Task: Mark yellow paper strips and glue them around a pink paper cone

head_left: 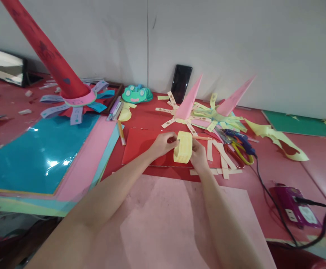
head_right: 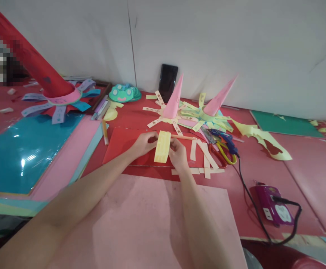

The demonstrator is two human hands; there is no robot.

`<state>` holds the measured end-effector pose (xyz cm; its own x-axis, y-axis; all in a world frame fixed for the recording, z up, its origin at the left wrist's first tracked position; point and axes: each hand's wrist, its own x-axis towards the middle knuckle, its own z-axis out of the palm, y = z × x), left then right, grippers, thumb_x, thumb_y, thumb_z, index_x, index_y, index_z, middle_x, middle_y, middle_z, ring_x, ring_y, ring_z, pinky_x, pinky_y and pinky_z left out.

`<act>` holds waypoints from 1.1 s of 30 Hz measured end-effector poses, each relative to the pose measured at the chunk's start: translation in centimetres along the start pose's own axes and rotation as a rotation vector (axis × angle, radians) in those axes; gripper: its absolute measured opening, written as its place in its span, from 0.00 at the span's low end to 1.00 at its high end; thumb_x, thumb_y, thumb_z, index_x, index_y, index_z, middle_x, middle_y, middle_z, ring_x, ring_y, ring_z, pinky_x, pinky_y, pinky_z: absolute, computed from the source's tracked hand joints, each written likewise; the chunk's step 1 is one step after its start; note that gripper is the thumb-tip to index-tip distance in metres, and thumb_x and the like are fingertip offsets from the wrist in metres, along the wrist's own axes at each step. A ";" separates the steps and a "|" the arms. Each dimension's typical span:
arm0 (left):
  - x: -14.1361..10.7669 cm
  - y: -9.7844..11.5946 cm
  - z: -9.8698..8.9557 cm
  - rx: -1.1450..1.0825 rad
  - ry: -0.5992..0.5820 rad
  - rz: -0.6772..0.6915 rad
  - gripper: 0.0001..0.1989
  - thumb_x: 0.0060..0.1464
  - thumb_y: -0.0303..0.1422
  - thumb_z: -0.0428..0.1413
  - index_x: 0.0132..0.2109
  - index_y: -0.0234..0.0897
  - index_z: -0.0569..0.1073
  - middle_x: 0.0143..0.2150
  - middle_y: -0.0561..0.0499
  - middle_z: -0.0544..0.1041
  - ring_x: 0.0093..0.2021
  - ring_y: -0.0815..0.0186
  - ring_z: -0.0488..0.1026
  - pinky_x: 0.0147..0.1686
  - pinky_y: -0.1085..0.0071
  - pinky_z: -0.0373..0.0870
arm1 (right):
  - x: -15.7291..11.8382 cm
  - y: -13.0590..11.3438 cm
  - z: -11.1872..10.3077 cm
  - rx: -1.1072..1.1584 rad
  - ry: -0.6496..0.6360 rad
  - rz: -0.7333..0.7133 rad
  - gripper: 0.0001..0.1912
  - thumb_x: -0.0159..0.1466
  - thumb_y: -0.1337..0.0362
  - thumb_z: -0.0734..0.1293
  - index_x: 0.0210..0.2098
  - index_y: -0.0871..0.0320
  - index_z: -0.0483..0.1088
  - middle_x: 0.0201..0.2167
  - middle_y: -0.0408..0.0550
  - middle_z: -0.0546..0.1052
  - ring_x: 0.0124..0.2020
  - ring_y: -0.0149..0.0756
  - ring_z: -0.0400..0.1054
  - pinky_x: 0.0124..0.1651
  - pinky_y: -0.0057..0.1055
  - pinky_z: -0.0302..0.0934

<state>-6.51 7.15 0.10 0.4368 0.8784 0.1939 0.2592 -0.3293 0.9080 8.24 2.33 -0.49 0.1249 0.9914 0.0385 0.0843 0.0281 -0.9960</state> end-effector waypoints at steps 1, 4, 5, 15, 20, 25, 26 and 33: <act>0.0 0.0 0.0 0.012 0.002 0.007 0.06 0.48 0.33 0.51 0.27 0.37 0.65 0.28 0.54 0.71 0.30 0.69 0.67 0.34 0.72 0.63 | 0.0 0.1 0.0 0.002 -0.003 -0.002 0.08 0.50 0.62 0.67 0.30 0.57 0.69 0.32 0.47 0.78 0.33 0.38 0.72 0.38 0.36 0.65; -0.1 0.0 0.1 0.050 0.003 0.015 0.05 0.48 0.32 0.52 0.27 0.37 0.65 0.28 0.54 0.70 0.29 0.69 0.66 0.32 0.73 0.62 | 0.1 0.6 -0.1 -0.026 -0.008 -0.030 0.07 0.50 0.64 0.68 0.29 0.58 0.67 0.32 0.47 0.77 0.33 0.37 0.71 0.38 0.35 0.65; -0.1 0.0 0.1 0.059 0.004 0.015 0.05 0.48 0.32 0.52 0.26 0.37 0.65 0.27 0.54 0.70 0.29 0.70 0.66 0.32 0.73 0.62 | 0.2 0.7 -0.1 -0.039 -0.009 -0.042 0.07 0.50 0.64 0.68 0.28 0.58 0.67 0.32 0.47 0.77 0.33 0.37 0.71 0.38 0.35 0.65; 0.1 -0.3 0.1 0.083 -0.049 0.031 0.07 0.49 0.36 0.53 0.30 0.36 0.71 0.29 0.53 0.74 0.34 0.66 0.69 0.34 0.71 0.63 | 0.2 0.7 0.0 -0.110 0.006 -0.060 0.05 0.52 0.63 0.65 0.28 0.57 0.67 0.30 0.47 0.77 0.32 0.38 0.71 0.36 0.34 0.64; 0.1 -0.3 0.1 0.099 -0.045 0.040 0.08 0.50 0.36 0.53 0.29 0.36 0.71 0.29 0.51 0.74 0.36 0.64 0.70 0.35 0.71 0.63 | 0.3 1.0 0.0 -0.105 0.005 -0.055 0.06 0.55 0.62 0.63 0.31 0.56 0.67 0.30 0.46 0.77 0.31 0.37 0.71 0.35 0.34 0.64; 0.2 -0.5 0.1 0.120 -0.044 0.041 0.06 0.48 0.35 0.55 0.29 0.36 0.71 0.31 0.51 0.74 0.34 0.65 0.69 0.34 0.71 0.62 | 0.5 1.3 0.1 -0.195 0.049 -0.039 0.05 0.54 0.64 0.62 0.29 0.56 0.67 0.26 0.45 0.76 0.29 0.38 0.70 0.35 0.35 0.64; 0.1 -0.5 0.1 0.122 -0.046 0.041 0.06 0.48 0.35 0.55 0.29 0.36 0.71 0.31 0.51 0.74 0.34 0.65 0.69 0.34 0.71 0.62 | 0.5 1.3 0.2 -0.209 0.057 -0.036 0.05 0.53 0.64 0.62 0.29 0.56 0.67 0.27 0.46 0.76 0.30 0.38 0.70 0.36 0.36 0.64; 0.1 -0.4 0.1 0.126 -0.032 0.028 0.06 0.50 0.35 0.52 0.29 0.37 0.71 0.29 0.52 0.73 0.32 0.66 0.67 0.32 0.72 0.61 | 0.2 0.7 0.4 -0.210 0.080 -0.014 0.08 0.50 0.62 0.65 0.28 0.57 0.69 0.29 0.47 0.77 0.33 0.40 0.71 0.35 0.35 0.63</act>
<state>-6.51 7.35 -0.28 0.4722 0.8574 0.2048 0.3521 -0.3964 0.8479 7.90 2.60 -1.17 0.1998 0.9775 0.0671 0.2898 0.0065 -0.9571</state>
